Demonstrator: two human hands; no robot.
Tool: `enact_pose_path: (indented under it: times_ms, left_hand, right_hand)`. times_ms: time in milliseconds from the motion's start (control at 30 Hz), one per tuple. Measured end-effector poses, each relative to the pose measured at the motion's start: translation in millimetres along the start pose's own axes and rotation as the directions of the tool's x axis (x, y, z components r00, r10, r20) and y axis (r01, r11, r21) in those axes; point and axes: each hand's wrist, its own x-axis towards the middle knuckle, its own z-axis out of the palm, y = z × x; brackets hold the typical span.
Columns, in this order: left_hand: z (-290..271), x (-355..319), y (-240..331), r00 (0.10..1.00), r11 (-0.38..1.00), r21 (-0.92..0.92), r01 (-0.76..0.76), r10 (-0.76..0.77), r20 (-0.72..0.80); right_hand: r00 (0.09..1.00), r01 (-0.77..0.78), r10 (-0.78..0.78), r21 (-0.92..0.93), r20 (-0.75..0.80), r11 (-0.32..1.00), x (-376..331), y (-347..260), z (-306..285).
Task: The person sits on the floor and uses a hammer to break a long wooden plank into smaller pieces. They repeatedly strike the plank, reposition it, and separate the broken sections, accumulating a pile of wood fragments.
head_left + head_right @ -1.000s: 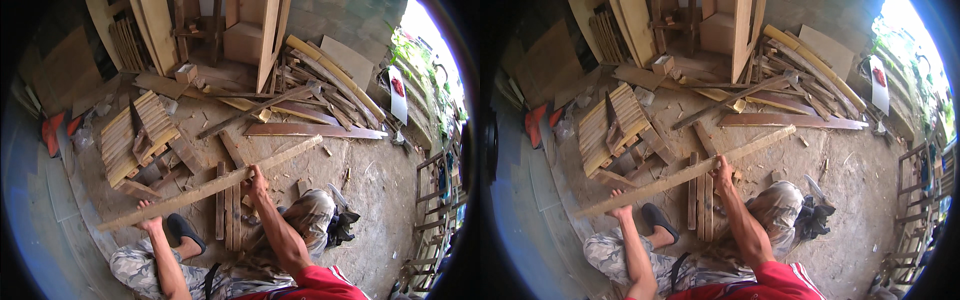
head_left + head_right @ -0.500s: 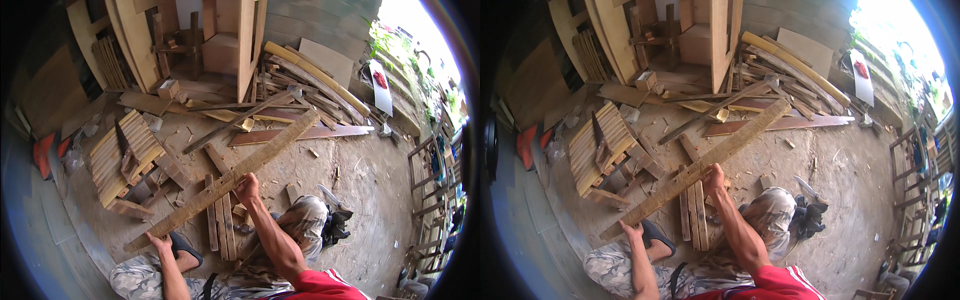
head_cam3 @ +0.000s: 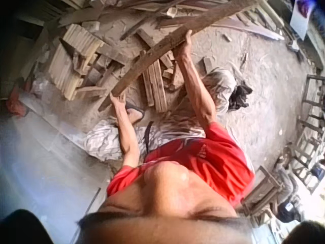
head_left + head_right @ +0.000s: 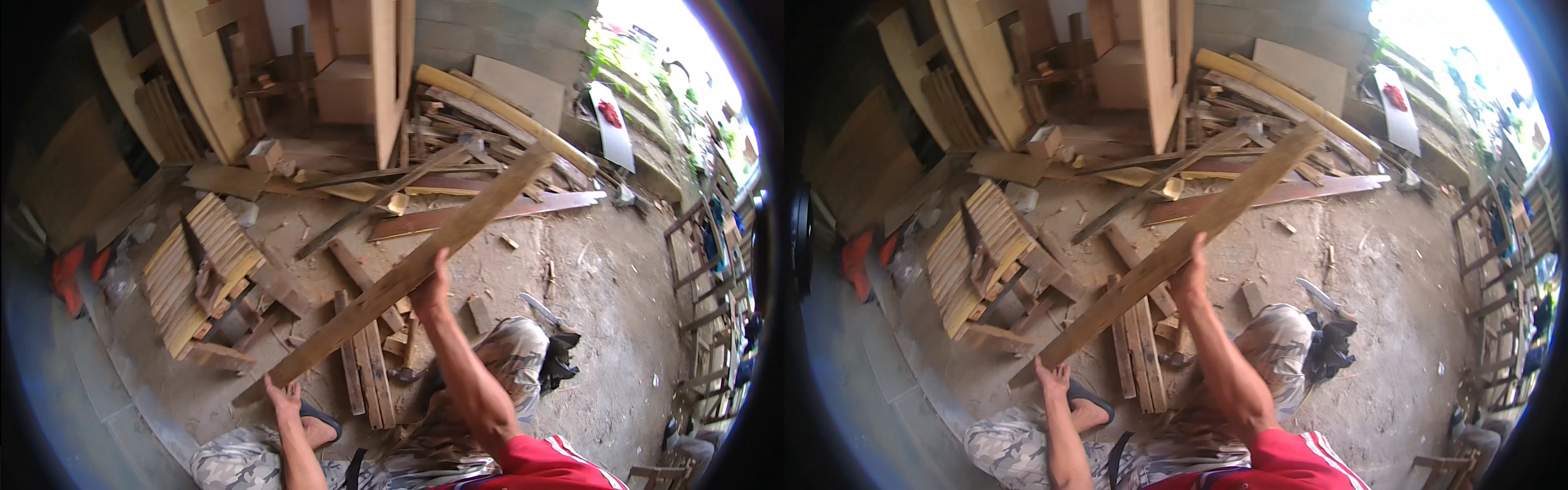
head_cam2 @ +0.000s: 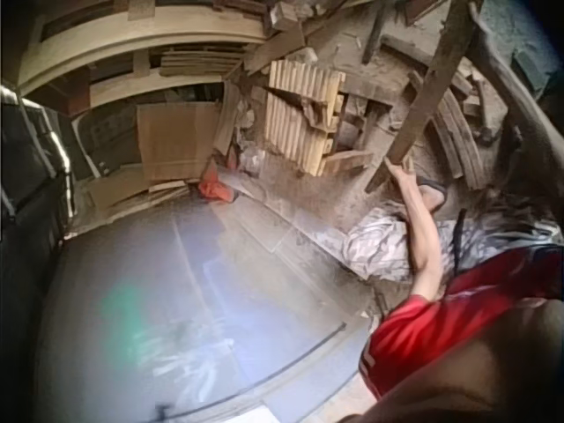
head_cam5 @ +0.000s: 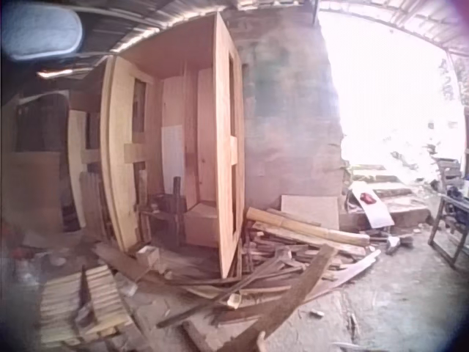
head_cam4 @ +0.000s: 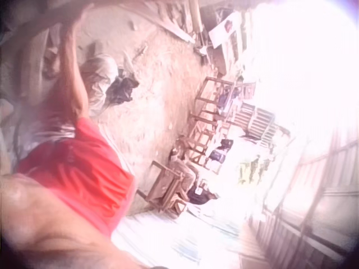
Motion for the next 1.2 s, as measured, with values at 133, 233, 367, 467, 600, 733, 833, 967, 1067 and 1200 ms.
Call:
enact_pose_path:
  times_ms: [133, 233, 367, 467, 600, 733, 833, 967, 1067, 1200]
  left_hand:
    - [55, -42, 9, 0.987, 0.980, 0.164, -0.110, 0.127, -0.097]
    - [48, -30, 14, 0.864, 0.847, 0.371, -0.380, 0.468, -0.185]
    - [74, -45, 7, 0.698, 0.577, 0.578, -0.577, 0.716, -0.019]
    - [109, -75, 8, 0.632, 0.467, 0.539, -0.701, 0.757, 0.167]
    - [139, -89, 13, 0.495, 0.292, 0.480, -0.827, 0.782, 0.378]
    - [147, -104, 37, 0.416, 0.216, 0.421, -0.881, 0.777, 0.473]
    - [157, -112, 55, 0.413, 0.245, 0.371, -0.896, 0.768, 0.490]
    - [176, -120, 73, 0.411, 0.281, 0.319, -0.905, 0.770, 0.488]
    - [181, -138, 102, 0.447, 0.336, 0.300, -0.893, 0.745, 0.495]
    - [188, -150, 142, 0.398, 0.324, 0.232, -0.917, 0.758, 0.517]
  right_hand:
    - [0.976, 0.217, -0.213, -0.123, 0.046, 0.968, 22, -98, 29]
    - [0.950, 0.311, -0.303, -0.181, 0.072, 0.933, 37, -146, 74]
    - [0.923, 0.385, -0.372, -0.258, 0.097, 0.886, 47, -181, 107]
    - [0.924, 0.383, -0.354, -0.335, 0.148, 0.861, 39, -187, 123]
    - [0.915, 0.403, -0.351, -0.439, 0.198, 0.803, 22, -174, 179]
    - [0.869, 0.482, -0.345, -0.455, 0.354, 0.749, 5, -164, 253]
    - [0.785, 0.613, -0.372, -0.539, 0.495, 0.578, 4, -172, 291]
    - [0.654, 0.749, -0.413, -0.616, 0.633, 0.242, -8, -150, 323]
    - [0.598, 0.796, -0.269, -0.599, 0.756, 0.086, -49, -114, 335]
    - [0.675, 0.736, 0.044, -0.668, 0.737, -0.109, -48, -63, 312]
